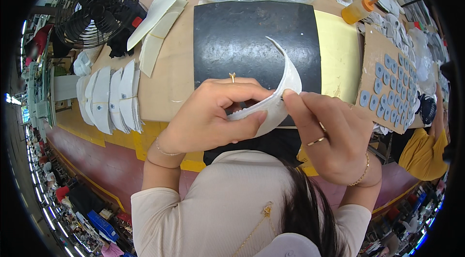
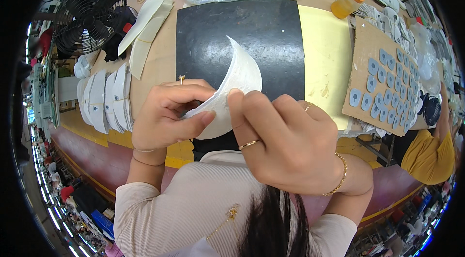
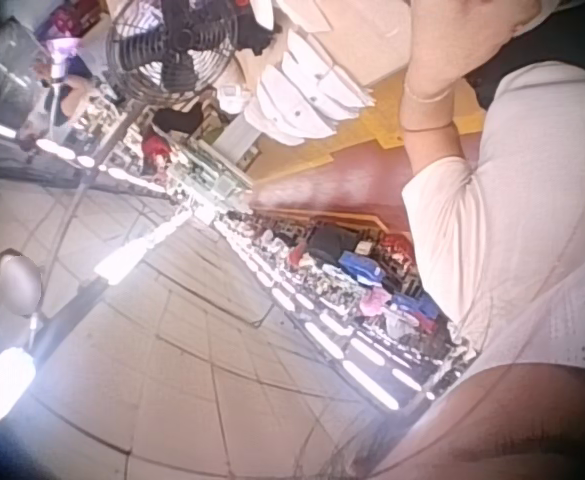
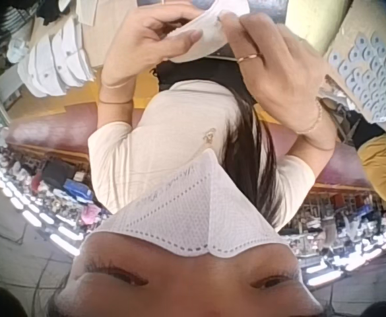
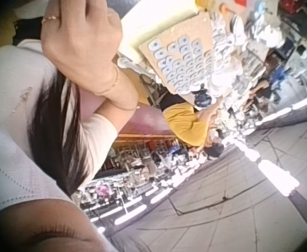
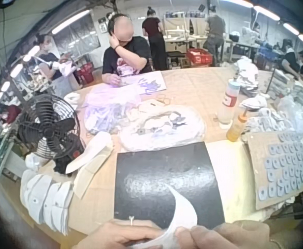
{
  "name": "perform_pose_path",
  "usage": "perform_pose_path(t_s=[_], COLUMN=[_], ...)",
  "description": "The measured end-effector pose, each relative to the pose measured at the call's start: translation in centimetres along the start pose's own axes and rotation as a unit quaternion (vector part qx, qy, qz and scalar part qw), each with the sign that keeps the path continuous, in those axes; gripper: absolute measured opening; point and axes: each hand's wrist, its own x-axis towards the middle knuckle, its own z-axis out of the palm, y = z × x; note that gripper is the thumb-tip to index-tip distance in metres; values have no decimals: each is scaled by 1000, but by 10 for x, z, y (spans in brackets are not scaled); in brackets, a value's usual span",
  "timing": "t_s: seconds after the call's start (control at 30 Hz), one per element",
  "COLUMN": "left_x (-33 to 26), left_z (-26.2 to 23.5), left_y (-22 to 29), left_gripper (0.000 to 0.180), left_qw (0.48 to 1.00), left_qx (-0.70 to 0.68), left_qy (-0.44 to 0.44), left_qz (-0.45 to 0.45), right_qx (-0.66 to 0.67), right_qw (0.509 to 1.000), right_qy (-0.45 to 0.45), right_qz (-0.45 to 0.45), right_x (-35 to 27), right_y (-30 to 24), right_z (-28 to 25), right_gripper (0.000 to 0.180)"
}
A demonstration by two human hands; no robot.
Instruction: The person uses a craft knife to trim a white curved mask piece, then peels a backing and presses a blue sticker into a central cutout. She repeats this with additional mask pieces, applies glue from a squeeze bottle, and presses the pieces together on a black work mat.
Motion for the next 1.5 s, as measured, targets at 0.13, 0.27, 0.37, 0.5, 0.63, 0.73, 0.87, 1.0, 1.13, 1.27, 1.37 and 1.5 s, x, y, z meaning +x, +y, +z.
perform_pose_path(t_s=[0.13,0.27,0.37,0.5,0.63,0.73,0.87,1.0,1.13,1.27,1.37,1.5], left_x=[2,0,1,1,-1,0,0,1,2,0,1,1], left_z=[1,2,3,2,0,-1,0,1,4,4,5,4], left_y=[2,-4,-1,1,1,2,3,6,8,7,5,3], left_gripper=[24,25,27,26,27,27,27,26,25,25,25,23], left_qw=[998,997,988,984,984,988,991,992,987,990,992,998], left_qx=[-20,-53,-99,-124,-128,-115,-104,-94,-105,-84,-67,29], left_qy=[10,22,44,37,41,30,31,38,65,66,69,48], left_qz=[-66,-59,-111,-123,-113,-98,-82,-82,-100,-89,-77,-14], right_qx=[-20,23,70,109,160,156,155,151,147,139,118,91], right_qw=[999,999,997,993,983,984,984,985,986,988,991,993], right_qy=[-36,-40,-28,32,48,37,28,17,11,12,7,-10], right_qz=[3,3,15,34,81,80,80,78,76,68,59,74], right_x=[-1,-1,-3,-9,-1,0,1,2,3,2,0,-2], right_y=[0,1,5,11,8,8,7,6,6,7,8,2], right_z=[1,1,5,15,10,8,7,5,4,6,8,6], right_gripper=[44,46,43,40,33,32,32,32,33,35,38,37])
